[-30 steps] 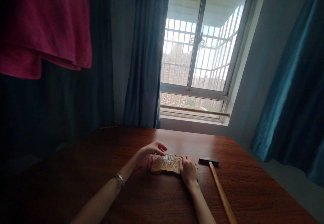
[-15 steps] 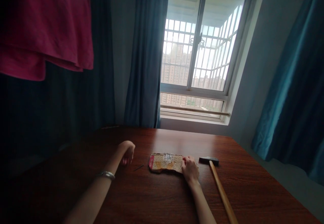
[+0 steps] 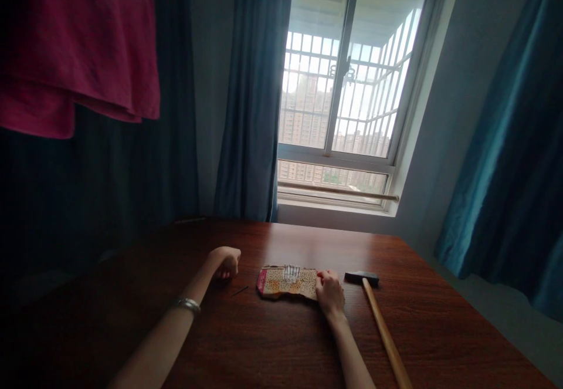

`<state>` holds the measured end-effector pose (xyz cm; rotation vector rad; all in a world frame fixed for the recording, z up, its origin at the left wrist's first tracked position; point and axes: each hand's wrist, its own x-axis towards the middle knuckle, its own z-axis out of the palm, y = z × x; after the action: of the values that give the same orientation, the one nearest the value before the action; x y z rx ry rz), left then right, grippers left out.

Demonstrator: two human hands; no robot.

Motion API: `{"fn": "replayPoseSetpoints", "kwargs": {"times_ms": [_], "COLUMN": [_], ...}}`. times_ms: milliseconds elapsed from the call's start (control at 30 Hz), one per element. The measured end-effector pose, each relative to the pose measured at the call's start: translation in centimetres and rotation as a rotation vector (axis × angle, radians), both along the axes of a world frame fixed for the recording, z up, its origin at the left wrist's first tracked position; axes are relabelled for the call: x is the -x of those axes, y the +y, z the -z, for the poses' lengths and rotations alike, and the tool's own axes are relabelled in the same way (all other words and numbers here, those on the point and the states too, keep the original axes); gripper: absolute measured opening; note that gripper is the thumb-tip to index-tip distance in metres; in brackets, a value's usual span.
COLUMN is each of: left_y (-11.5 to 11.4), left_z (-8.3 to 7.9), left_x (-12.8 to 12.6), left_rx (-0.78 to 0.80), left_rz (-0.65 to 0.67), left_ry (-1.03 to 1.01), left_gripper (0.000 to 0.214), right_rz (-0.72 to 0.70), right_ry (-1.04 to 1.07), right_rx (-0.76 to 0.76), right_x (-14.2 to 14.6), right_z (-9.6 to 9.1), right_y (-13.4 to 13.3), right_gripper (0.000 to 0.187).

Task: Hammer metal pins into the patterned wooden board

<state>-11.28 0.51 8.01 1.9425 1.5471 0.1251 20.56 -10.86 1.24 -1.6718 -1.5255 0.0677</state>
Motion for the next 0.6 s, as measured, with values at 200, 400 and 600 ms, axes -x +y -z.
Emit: {"fn": "replayPoseSetpoints", "kwargs": {"times_ms": [200, 400, 600], "left_y": [1.0, -1.1, -2.8], "left_z": [-1.7, -3.0, -0.2], "left_x": [-1.5, -6.8, -12.3], "left_rx": [0.128, 0.065, -0.064], "left_rz": [0.265, 0.449, 0.369], "left_ry": [-0.272, -0.637, -0.742], "left_gripper": [0.012, 0.022, 0.024], "right_rz": [-0.087, -0.246, -0.343], "right_ry": [0.082, 0.231, 0.402], "right_rx": [-0.121, -0.149, -0.088], "right_x": [0.3, 1.9, 2.7], "right_z": [-0.3, -0.9, -1.6], "right_y": [0.1, -0.2, -0.5], "right_gripper": [0.023, 0.023, 0.027]}}
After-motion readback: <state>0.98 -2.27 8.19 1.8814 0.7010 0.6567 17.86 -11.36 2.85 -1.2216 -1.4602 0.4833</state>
